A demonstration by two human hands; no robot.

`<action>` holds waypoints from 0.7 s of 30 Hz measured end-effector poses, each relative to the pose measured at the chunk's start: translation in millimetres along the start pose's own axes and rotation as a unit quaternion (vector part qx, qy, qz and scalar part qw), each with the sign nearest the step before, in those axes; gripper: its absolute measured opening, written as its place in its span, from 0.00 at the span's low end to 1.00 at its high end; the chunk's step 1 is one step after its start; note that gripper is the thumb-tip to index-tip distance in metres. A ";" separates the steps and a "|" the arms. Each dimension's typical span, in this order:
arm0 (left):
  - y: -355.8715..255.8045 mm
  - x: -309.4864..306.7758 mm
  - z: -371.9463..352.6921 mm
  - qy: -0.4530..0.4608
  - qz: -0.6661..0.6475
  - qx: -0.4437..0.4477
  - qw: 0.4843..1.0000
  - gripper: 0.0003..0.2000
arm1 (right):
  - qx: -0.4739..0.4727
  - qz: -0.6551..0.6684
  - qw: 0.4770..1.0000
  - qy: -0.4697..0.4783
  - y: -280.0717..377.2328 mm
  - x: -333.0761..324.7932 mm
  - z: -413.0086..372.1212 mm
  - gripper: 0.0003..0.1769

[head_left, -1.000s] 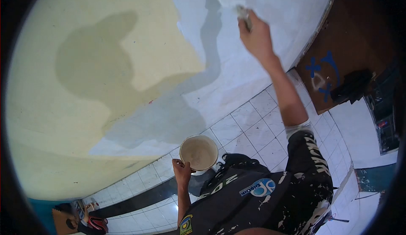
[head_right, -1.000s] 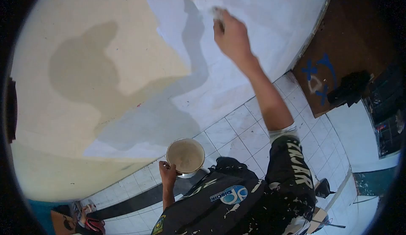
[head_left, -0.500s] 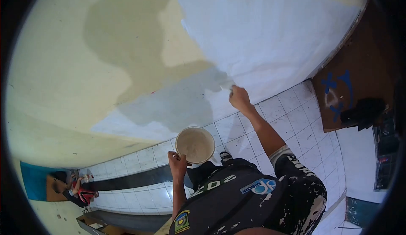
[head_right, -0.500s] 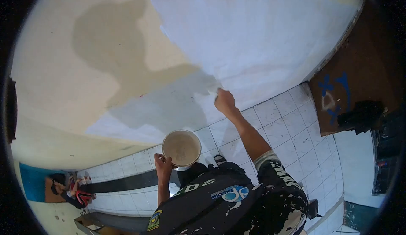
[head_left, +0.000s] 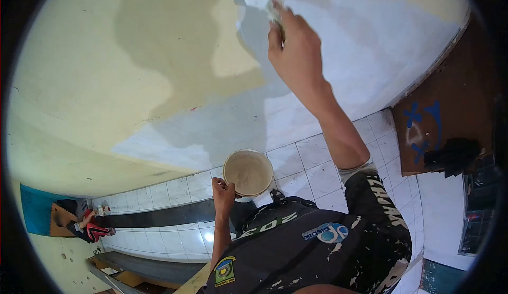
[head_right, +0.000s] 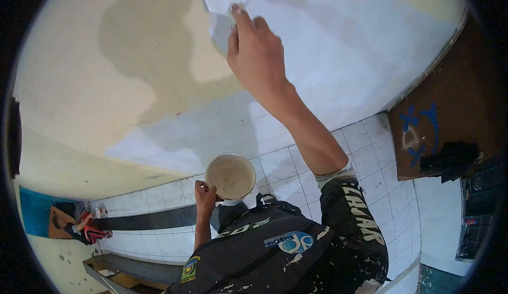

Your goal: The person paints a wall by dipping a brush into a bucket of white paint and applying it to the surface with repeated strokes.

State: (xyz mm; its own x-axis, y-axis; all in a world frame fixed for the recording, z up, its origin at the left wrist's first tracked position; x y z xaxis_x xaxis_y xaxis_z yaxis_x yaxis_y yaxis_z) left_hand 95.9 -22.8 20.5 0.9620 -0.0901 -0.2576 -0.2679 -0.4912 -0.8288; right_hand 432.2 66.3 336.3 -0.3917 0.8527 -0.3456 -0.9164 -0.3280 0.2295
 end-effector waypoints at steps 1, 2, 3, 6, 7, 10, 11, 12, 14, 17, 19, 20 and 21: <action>2.4 -1.4 4.3 -0.001 -0.001 0.001 1.000 0.14 | -0.046 -0.036 0.998 -0.015 -8.7 18.0 -14.8 0.23; 5.3 -2.6 8.3 0.000 -0.001 0.007 1.000 0.15 | -0.021 -0.061 0.997 0.033 -20.8 40.9 -42.0 0.26; 6.7 -4.9 10.0 0.001 -0.001 0.012 1.000 0.15 | -0.023 -0.068 0.996 0.044 -32.7 63.0 -77.6 0.30; 5.3 -10.2 12.7 -0.010 -0.018 0.000 1.000 0.15 | 0.025 -0.079 0.990 0.115 -55.1 106.4 -198.4 0.34; -2.5 -12.0 7.9 -0.009 -0.020 0.000 1.000 0.15 | 0.073 -0.073 0.980 0.170 -51.3 109.4 -233.1 0.33; -7.5 -21.3 11.5 0.003 -0.031 -0.014 0.999 0.15 | 0.236 -0.029 0.911 0.335 -55.0 114.8 -312.9 0.28; -1.5 -24.6 19.3 0.004 -0.030 -0.009 0.999 0.15 | 0.236 -0.030 0.913 0.331 -60.7 117.2 -326.5 0.28; -1.5 -28.4 23.1 -0.004 0.000 0.013 1.000 0.15 | 0.262 -0.021 0.902 0.343 -60.8 116.3 -329.0 0.24; 2.1 -36.1 29.7 0.006 0.001 0.018 1.000 0.14 | 0.277 -0.015 0.908 0.314 -62.5 120.1 -330.6 0.16; -5.9 -44.3 33.7 0.039 -0.038 0.005 0.999 0.14 | 0.266 -0.010 0.930 0.253 -57.8 111.2 -246.5 0.10; -3.9 -53.8 49.4 0.047 0.004 0.018 0.999 0.14 | 0.272 0.009 0.938 0.214 -37.9 87.1 -175.7 0.09; -5.1 -60.8 56.6 0.047 0.042 0.030 0.998 0.14 | 0.247 0.021 0.952 0.178 -24.5 72.9 -148.0 0.08; -10.5 -66.6 60.3 0.052 0.045 0.034 0.997 0.14 | 0.267 0.036 0.947 0.175 -8.9 54.9 -119.7 0.10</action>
State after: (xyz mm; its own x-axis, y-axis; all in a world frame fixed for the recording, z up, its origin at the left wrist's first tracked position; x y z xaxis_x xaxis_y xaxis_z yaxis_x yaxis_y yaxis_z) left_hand 31.5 40.6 16.4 0.9333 -0.2228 -0.2816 -0.3524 -0.4180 -0.8373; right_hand 409.0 67.4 206.3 -0.5401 0.6181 -0.5712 -0.7509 -0.0476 0.6587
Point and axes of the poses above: each hand's wrist, its own z-axis towards the middle knuckle, its own x-axis out of the palm, y = z × x, the point moved 1 cm from there along z, towards the middle knuckle, and after that the axes turned 14 degrees about -x, right-handed, at the moved point
